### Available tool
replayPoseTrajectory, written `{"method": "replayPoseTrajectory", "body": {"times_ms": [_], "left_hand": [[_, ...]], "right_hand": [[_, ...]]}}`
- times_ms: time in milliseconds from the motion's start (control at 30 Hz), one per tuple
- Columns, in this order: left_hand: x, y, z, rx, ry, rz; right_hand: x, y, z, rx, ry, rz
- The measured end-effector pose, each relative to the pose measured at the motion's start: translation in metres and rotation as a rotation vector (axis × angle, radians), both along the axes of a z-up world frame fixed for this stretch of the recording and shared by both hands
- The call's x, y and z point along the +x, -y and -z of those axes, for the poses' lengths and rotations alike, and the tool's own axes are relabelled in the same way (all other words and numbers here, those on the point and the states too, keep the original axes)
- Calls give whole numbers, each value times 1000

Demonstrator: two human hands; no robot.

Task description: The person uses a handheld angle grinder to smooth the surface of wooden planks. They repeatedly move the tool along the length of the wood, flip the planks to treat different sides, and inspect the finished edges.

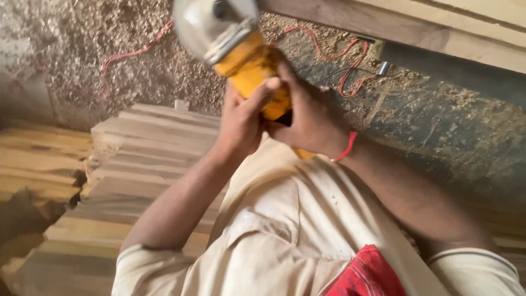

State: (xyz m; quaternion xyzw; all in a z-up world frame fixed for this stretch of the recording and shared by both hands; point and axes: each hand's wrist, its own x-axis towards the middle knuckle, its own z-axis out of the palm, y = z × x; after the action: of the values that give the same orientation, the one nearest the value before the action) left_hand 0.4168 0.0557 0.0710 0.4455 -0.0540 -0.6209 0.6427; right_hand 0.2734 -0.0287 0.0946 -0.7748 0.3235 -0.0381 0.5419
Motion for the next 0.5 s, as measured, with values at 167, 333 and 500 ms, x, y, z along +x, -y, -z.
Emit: {"method": "replayPoseTrajectory", "body": {"times_ms": [167,333,500], "left_hand": [[-4,-10,-18,-53,-98,-60],[-31,-9,-12,-3,-111,-84],[-38,-6,-1,-11,-149,-32]], "right_hand": [[-10,-1,-4,98,321,-37],[-32,-16,-6,134,227,117],[-43,-18,-1,109,208,145]]}}
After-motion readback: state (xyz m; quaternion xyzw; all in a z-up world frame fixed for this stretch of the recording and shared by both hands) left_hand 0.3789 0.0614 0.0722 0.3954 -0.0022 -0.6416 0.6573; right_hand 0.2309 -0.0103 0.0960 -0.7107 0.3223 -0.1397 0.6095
